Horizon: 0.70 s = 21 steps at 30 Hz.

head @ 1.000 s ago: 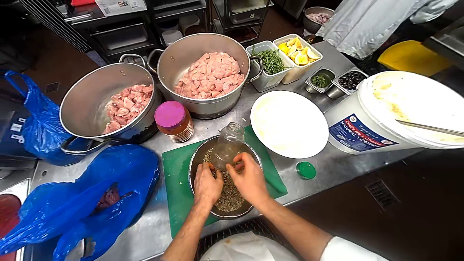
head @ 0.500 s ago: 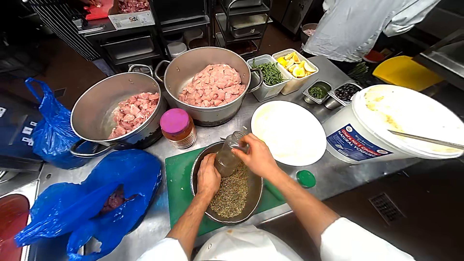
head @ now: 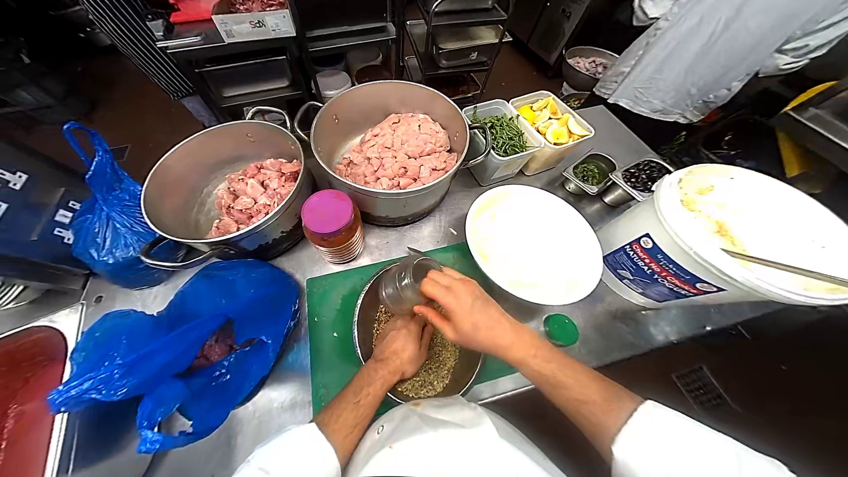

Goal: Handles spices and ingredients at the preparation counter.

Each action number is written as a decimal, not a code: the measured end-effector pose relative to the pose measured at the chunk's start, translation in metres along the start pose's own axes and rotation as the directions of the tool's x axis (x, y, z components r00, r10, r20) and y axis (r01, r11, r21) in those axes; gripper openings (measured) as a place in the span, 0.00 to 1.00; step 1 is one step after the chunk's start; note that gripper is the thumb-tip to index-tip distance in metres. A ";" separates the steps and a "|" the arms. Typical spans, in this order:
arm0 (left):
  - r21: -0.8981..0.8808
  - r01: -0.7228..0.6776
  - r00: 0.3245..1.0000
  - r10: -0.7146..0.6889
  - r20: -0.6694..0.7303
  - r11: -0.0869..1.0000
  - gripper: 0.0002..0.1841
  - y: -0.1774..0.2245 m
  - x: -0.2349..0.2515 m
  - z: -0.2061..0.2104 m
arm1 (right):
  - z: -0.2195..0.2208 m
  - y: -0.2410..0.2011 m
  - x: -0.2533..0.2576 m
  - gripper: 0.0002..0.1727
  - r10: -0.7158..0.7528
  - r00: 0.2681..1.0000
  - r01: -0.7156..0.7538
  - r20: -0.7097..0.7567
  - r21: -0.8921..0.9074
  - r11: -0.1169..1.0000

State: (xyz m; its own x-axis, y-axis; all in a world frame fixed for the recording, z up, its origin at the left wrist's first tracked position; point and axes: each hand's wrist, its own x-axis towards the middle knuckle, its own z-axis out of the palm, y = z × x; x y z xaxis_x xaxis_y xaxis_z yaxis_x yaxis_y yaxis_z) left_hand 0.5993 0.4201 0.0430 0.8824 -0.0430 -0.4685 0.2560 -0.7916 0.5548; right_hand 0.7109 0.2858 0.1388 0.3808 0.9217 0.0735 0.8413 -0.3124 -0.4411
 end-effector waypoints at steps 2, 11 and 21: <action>0.011 -0.033 0.999 0.033 0.010 0.999 0.30 -0.001 -0.006 0.005 | 0.003 0.002 0.003 0.17 0.012 0.994 -0.007 0.111 -0.039 0.999; -0.101 0.065 0.991 -0.076 -0.108 0.993 0.24 0.012 -0.042 -0.005 | 0.021 -0.012 -0.009 0.21 -0.038 0.999 0.038 -0.011 -0.050 0.998; -0.324 0.444 0.825 -0.522 -0.216 0.835 0.33 0.018 -0.016 0.008 | 0.098 -0.023 -0.020 0.23 0.869 0.438 -0.778 0.230 0.581 0.239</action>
State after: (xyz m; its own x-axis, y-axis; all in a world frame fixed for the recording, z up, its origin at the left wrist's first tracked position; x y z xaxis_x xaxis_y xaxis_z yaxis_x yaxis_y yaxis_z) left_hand 0.5871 0.4014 0.0550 0.6797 0.5098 -0.5274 0.7334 -0.4830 0.4784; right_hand 0.6463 0.2974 0.0598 0.8095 0.1857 -0.5570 -0.3182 -0.6584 -0.6820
